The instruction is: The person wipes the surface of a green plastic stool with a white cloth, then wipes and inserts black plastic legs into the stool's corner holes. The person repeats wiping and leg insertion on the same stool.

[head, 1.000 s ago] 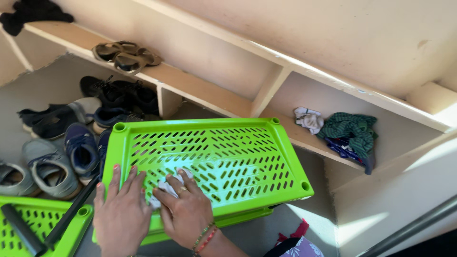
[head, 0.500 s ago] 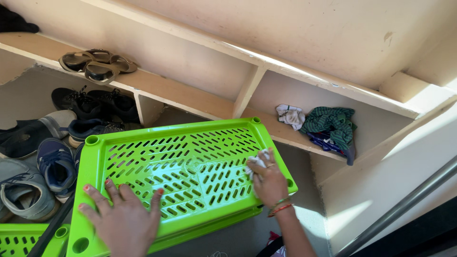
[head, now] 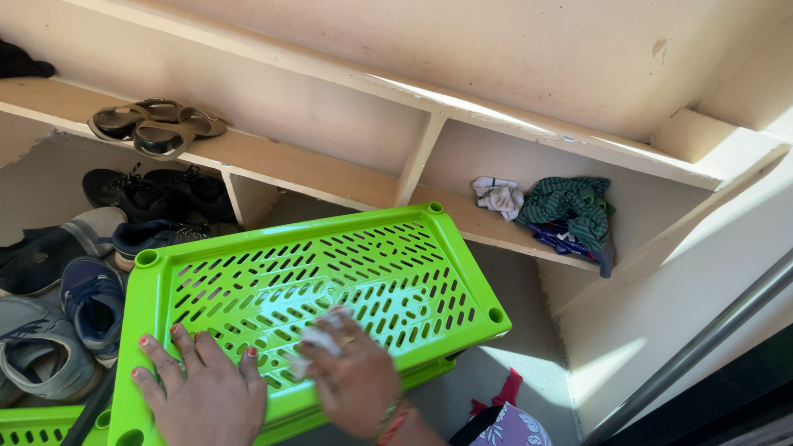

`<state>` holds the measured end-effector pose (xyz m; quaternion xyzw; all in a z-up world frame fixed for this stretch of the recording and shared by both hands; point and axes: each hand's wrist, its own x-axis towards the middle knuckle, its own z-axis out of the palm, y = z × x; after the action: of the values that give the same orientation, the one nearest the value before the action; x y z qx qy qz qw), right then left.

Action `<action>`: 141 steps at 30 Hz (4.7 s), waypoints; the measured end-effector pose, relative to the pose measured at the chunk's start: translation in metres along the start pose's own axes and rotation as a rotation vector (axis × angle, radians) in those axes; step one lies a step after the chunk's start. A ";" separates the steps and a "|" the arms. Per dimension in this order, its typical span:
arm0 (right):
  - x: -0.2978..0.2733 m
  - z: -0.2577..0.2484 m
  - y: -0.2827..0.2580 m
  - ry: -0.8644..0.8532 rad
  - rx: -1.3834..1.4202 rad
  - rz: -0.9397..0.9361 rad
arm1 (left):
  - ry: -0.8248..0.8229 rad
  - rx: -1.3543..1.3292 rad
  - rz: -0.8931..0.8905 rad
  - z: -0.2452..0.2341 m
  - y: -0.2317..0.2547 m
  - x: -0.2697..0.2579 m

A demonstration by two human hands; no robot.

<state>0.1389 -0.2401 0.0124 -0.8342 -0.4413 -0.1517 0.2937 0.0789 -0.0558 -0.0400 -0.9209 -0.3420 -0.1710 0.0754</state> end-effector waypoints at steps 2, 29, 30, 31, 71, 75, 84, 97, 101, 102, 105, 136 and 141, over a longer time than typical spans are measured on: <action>-0.009 -0.020 0.032 0.042 -0.024 0.144 | -0.003 0.010 -0.005 -0.001 -0.001 0.000; 0.118 0.132 0.015 -0.361 -0.254 -0.037 | 0.208 -0.657 -0.009 -0.034 0.001 0.002; 0.119 0.143 -0.005 -0.341 -0.244 -0.156 | 0.234 -0.741 -0.020 -0.036 0.000 0.001; 0.120 0.149 -0.018 -0.314 -0.236 -0.285 | 0.270 -0.824 -0.036 -0.037 -0.001 0.001; 0.161 0.165 -0.043 -0.303 -0.151 -0.043 | 0.125 -0.692 -0.037 -0.037 -0.052 0.000; 0.121 0.143 -0.057 -0.314 -0.193 -0.123 | 0.111 -0.720 -0.022 -0.039 -0.052 -0.001; 0.107 0.128 -0.051 -0.304 -0.216 0.010 | 0.085 -0.680 0.067 -0.044 -0.061 -0.005; 0.088 0.131 -0.049 -0.334 -0.272 0.041 | 0.084 -0.771 0.120 -0.046 -0.072 -0.007; 0.087 0.127 -0.055 -0.349 -0.299 -0.022 | 0.069 -0.730 0.126 -0.048 -0.070 -0.009; 0.087 0.125 -0.057 -0.343 -0.294 -0.033 | 0.067 -0.722 0.127 -0.049 -0.070 -0.009; 0.086 0.119 -0.060 -0.335 -0.271 -0.040 | 0.082 -0.700 0.130 -0.051 -0.069 -0.010; 0.022 0.026 -0.053 -0.213 -0.070 -0.096 | 0.029 -0.291 0.118 -0.028 -0.044 -0.009; 0.014 0.007 -0.032 -0.243 -0.048 -0.052 | -0.016 -0.302 0.200 -0.050 -0.041 -0.012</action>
<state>0.1207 -0.2127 0.0256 -0.8416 -0.4911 -0.0677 0.2142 0.0303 -0.0447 0.0027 -0.9526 -0.2195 -0.2047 -0.0498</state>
